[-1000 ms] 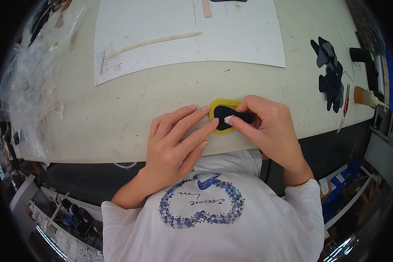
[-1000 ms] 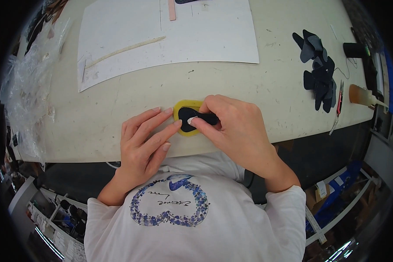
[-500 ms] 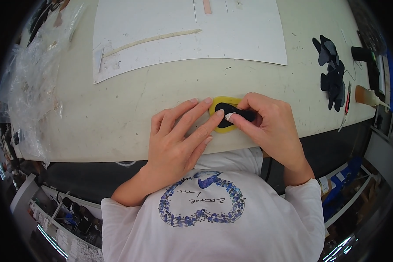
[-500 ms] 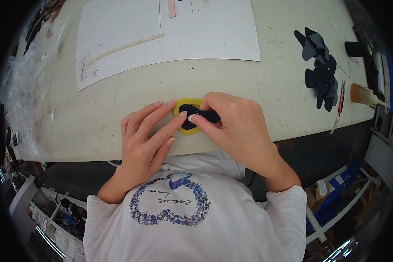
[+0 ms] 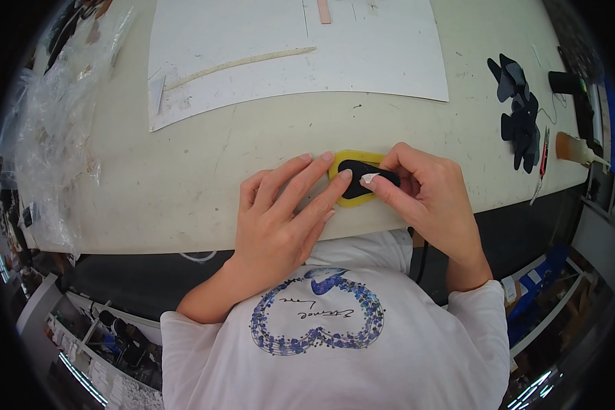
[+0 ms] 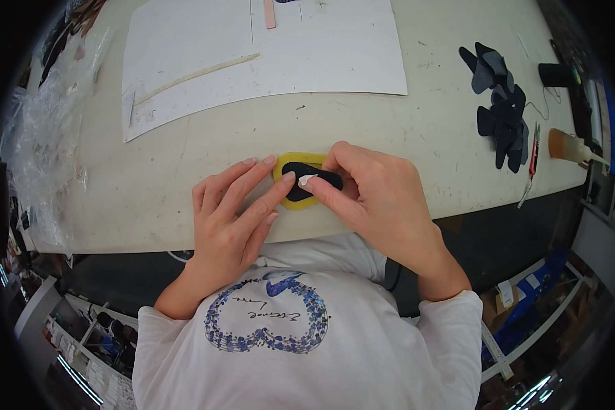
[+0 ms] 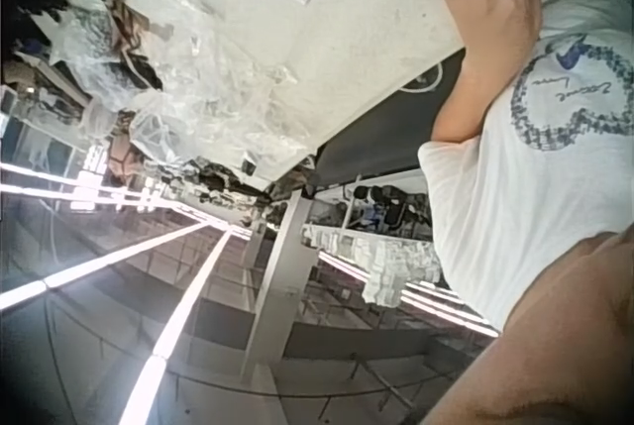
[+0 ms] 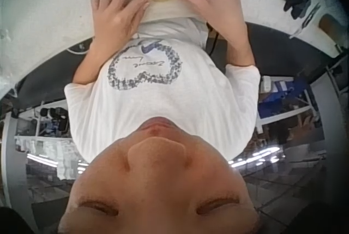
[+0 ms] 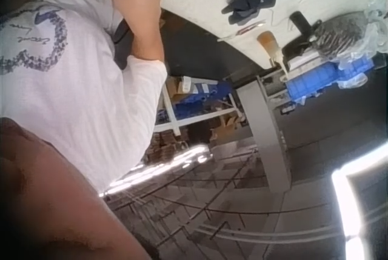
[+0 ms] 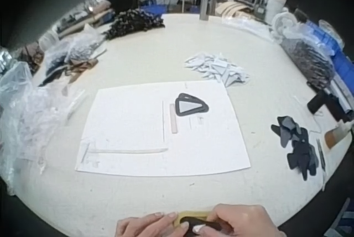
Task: Assembling small leather and foam components using a yellow jig and adhesive strips.
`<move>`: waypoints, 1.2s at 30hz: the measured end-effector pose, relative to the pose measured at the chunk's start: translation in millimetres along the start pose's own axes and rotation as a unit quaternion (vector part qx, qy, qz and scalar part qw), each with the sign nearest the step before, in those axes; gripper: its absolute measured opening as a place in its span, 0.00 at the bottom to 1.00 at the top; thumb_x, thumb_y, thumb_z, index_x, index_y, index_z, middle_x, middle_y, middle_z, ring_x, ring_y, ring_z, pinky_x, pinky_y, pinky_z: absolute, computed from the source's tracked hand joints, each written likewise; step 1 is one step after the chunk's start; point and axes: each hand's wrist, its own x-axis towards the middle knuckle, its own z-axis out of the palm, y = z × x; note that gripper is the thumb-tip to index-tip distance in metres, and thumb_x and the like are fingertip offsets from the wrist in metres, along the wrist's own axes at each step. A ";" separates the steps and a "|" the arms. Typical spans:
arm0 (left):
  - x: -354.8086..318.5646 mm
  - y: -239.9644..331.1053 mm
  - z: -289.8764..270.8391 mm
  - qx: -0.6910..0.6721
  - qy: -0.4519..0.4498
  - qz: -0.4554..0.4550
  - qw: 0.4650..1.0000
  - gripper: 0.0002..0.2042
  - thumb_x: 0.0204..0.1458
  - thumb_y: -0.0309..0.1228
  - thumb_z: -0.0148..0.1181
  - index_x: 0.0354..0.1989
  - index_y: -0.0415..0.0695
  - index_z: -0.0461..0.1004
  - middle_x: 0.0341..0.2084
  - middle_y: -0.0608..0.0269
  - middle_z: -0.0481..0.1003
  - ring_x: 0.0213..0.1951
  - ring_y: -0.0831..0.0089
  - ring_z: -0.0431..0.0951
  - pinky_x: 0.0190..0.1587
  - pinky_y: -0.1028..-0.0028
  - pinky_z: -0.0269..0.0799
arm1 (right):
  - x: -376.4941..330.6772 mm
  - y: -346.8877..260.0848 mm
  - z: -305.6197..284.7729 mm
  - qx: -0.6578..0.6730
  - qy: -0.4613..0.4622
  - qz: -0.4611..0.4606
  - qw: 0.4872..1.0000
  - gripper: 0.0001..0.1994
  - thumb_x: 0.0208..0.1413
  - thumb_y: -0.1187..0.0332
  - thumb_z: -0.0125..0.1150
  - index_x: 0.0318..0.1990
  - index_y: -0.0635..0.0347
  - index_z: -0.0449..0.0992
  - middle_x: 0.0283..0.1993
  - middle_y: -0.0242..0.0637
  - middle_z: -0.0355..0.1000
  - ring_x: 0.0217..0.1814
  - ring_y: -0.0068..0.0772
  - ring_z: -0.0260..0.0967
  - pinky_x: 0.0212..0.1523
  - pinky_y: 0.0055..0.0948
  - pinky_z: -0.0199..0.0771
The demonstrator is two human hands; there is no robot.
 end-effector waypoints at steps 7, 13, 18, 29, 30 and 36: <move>-2.2 1.3 0.1 0.013 0.000 0.004 1.000 0.28 0.55 0.27 0.67 0.68 0.56 0.82 0.69 0.61 0.76 0.66 0.60 0.75 0.65 0.59 0.61 | -10.0 12.6 -1.8 0.006 0.019 0.002 1.000 0.11 0.60 0.64 0.75 0.35 0.57 0.77 0.19 0.29 0.64 0.18 0.26 0.60 0.23 0.32 0.59; -0.3 0.1 0.2 0.010 -0.003 0.003 1.000 0.27 0.57 0.27 0.65 0.67 0.55 0.83 0.70 0.61 0.76 0.66 0.59 0.74 0.66 0.59 0.61 | -8.7 15.5 -1.4 0.005 0.028 0.009 1.000 0.11 0.61 0.64 0.74 0.34 0.56 0.77 0.18 0.30 0.64 0.19 0.27 0.62 0.24 0.32 0.60; 0.7 1.6 -0.8 0.009 -0.007 -0.004 1.000 0.25 0.59 0.27 0.63 0.67 0.54 0.84 0.70 0.61 0.76 0.67 0.59 0.74 0.68 0.59 0.60 | -7.6 14.4 -0.6 -0.008 0.028 0.003 1.000 0.11 0.61 0.63 0.74 0.33 0.56 0.77 0.18 0.30 0.64 0.19 0.29 0.63 0.24 0.33 0.61; -4.8 -7.2 -3.1 -0.066 0.016 -0.002 0.998 0.24 0.58 0.25 0.65 0.64 0.51 0.85 0.68 0.57 0.77 0.66 0.56 0.75 0.68 0.59 0.65 | -8.9 16.3 1.4 -0.019 0.039 -0.002 0.999 0.12 0.62 0.63 0.74 0.32 0.56 0.76 0.18 0.30 0.65 0.18 0.28 0.62 0.23 0.33 0.59; -5.5 -6.9 -2.6 -0.064 0.017 -0.003 0.998 0.24 0.58 0.25 0.65 0.64 0.51 0.85 0.68 0.57 0.77 0.66 0.56 0.75 0.68 0.59 0.65 | -9.0 16.0 1.5 -0.018 0.038 -0.003 0.999 0.12 0.62 0.63 0.74 0.32 0.56 0.76 0.18 0.30 0.65 0.18 0.28 0.62 0.23 0.33 0.59; -7.7 -5.8 1.1 -0.006 0.022 0.023 0.999 0.28 0.53 0.28 0.71 0.66 0.60 0.84 0.68 0.61 0.77 0.66 0.59 0.75 0.65 0.61 0.65 | -8.8 16.4 1.7 -0.016 0.037 -0.001 0.999 0.13 0.62 0.63 0.74 0.32 0.56 0.76 0.18 0.29 0.65 0.18 0.27 0.62 0.23 0.33 0.59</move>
